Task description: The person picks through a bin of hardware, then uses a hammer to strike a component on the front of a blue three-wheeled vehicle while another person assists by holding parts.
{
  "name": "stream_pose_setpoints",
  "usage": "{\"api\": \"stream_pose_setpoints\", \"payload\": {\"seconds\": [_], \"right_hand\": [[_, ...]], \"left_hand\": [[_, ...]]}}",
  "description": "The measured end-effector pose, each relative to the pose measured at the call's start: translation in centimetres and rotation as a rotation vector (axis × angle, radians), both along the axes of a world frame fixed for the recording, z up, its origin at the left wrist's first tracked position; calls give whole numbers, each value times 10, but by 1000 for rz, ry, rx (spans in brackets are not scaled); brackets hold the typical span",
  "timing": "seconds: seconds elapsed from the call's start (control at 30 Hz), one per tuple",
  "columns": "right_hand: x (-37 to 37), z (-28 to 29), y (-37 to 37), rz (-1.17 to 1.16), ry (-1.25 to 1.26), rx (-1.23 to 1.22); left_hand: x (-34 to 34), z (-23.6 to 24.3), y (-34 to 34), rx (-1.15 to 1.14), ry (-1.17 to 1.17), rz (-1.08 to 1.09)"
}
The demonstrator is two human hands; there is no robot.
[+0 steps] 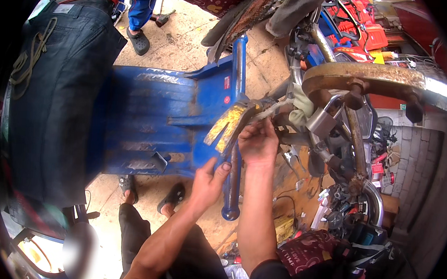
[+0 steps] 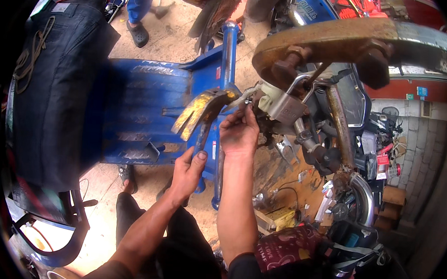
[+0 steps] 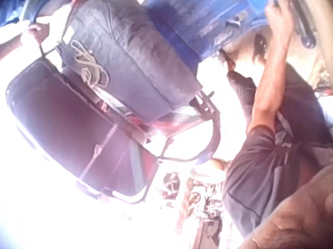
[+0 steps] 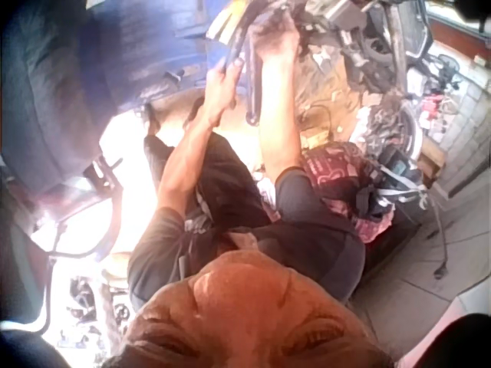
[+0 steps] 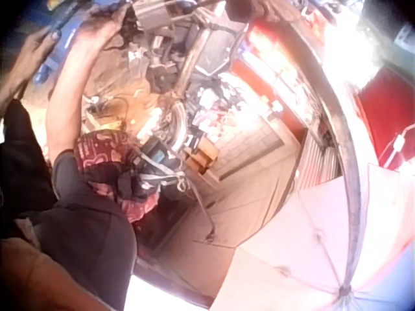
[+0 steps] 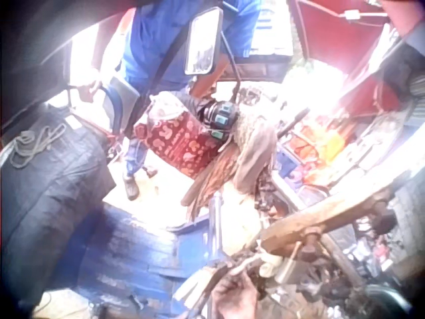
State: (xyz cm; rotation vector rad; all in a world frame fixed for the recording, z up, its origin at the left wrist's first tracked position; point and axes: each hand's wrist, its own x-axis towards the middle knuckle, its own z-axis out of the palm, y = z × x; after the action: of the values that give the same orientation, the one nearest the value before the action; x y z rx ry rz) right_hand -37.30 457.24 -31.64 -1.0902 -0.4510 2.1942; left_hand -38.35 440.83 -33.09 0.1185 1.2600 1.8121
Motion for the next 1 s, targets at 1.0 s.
{"api": "stream_pose_setpoints", "payload": {"seconds": [1.0], "right_hand": [[21, -8, -12, -189, -788, 1189]], "left_hand": [[35, -11, 9, 147, -45, 236]]}}
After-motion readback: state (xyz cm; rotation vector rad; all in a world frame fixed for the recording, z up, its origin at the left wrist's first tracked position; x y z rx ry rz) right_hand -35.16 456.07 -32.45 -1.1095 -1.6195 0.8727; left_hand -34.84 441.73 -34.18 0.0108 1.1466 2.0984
